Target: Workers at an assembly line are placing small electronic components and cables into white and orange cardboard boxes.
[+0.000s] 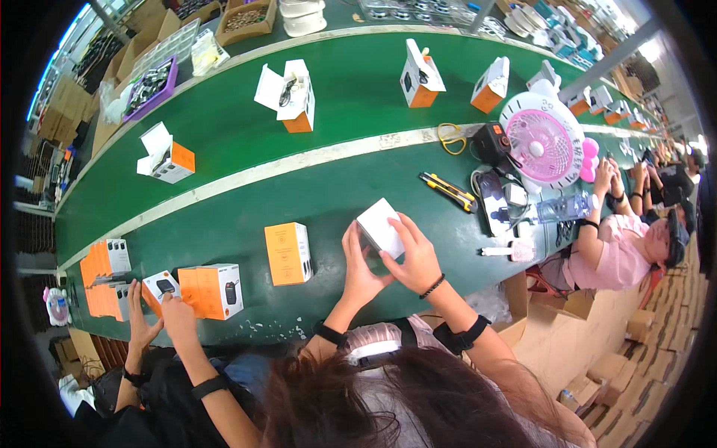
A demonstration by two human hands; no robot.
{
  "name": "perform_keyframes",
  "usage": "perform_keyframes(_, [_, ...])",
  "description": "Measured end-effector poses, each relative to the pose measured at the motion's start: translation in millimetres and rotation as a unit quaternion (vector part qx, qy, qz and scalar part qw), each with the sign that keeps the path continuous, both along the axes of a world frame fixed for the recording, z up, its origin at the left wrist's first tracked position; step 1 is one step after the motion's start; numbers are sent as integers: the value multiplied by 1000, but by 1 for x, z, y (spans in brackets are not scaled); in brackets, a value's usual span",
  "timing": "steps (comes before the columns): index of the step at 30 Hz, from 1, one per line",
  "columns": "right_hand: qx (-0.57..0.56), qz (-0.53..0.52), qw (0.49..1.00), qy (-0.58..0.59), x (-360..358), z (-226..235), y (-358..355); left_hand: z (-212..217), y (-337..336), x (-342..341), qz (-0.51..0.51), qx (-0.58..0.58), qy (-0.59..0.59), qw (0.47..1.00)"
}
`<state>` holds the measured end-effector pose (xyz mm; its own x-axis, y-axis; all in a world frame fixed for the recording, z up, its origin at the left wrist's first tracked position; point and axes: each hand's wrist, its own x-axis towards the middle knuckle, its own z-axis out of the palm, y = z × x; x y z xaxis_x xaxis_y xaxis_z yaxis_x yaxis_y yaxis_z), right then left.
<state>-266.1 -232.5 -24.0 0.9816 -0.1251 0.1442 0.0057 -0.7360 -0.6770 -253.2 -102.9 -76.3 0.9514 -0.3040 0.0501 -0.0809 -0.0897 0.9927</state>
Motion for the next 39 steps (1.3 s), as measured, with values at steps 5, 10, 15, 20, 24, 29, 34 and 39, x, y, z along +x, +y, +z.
perform_keyframes(5, [85,3,994,66,-2,21,-3,-1,-6,3,91,115,-56,988])
perform_keyframes(10, [367,-286,885,8,13,-49,-33,9,11,11,-8,80,1,997])
perform_keyframes(15, [371,-324,846,203,32,-83,-44,36,6,43,-49,352,-1,935])
perform_keyframes(20, [510,-202,786,286,33,-81,-61,28,1,54,-157,374,41,913])
perform_keyframes(24, [381,-140,912,68,-4,-68,-52,37,36,48,-164,55,307,936])
perform_keyframes(29, [51,-88,994,27,-20,-11,-24,11,51,22,-137,-103,380,909])
perform_keyframes(34, [-90,-48,988,115,-21,-1,-31,-18,42,7,-76,-190,377,903])
perform_keyframes(39, [248,-133,947,155,-22,-25,-73,3,45,13,-204,-168,373,889])
